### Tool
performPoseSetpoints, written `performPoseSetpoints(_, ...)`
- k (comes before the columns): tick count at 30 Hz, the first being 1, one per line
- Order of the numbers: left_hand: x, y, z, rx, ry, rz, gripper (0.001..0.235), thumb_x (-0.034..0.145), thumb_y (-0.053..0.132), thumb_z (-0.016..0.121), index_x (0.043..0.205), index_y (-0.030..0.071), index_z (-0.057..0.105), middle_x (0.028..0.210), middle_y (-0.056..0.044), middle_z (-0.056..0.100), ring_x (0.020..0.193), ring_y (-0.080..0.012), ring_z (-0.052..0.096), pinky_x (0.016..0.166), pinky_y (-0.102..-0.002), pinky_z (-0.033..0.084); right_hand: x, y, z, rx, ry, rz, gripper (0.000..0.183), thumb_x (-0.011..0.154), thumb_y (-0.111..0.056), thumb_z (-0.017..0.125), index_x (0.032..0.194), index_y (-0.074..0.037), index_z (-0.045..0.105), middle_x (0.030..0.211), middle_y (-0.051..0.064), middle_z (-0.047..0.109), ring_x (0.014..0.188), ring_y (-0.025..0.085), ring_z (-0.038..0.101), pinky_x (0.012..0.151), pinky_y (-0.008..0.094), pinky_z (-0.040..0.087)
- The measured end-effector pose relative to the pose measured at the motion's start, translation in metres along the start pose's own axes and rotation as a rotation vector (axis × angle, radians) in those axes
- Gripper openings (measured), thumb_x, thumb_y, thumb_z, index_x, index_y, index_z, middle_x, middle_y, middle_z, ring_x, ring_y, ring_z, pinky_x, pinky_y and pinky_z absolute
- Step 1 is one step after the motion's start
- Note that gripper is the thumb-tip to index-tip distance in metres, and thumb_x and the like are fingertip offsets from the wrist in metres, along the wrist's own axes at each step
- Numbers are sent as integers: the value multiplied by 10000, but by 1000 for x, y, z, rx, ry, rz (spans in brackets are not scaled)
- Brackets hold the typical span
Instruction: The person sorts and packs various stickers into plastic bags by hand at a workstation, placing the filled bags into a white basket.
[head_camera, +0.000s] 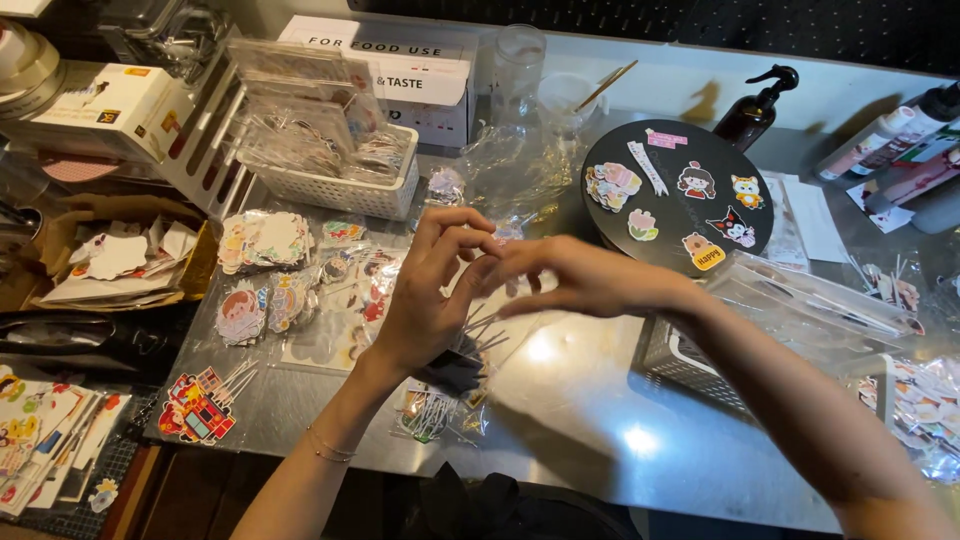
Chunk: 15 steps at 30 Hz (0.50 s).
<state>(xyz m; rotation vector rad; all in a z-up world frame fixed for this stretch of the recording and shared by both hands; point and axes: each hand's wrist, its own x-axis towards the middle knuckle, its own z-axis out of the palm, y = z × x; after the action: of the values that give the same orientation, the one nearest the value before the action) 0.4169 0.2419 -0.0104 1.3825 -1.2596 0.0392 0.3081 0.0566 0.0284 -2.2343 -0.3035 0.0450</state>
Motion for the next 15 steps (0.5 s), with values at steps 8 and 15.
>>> performPoseSetpoints(8,-28,-21,29,-228,64,-131,71,1031,145,614,1016,103,669,1116,-74,594,800,-148,563,673,-248,501,-73,52,57,565,446,220,740,787,-79,823,1446,-38,491,1523,191,508,1289,331,580,1060,467,483)
performPoseSetpoints(15,-72,-60,70,-208,-221,-468,809,819,453,833,1446,172,407,1294,-115,460,1084,-245,441,950,-396,405,-113,100,110,735,936,288,176,916,47,690,1066,11,605,1001,219,752,950,258,735,916,421,587)
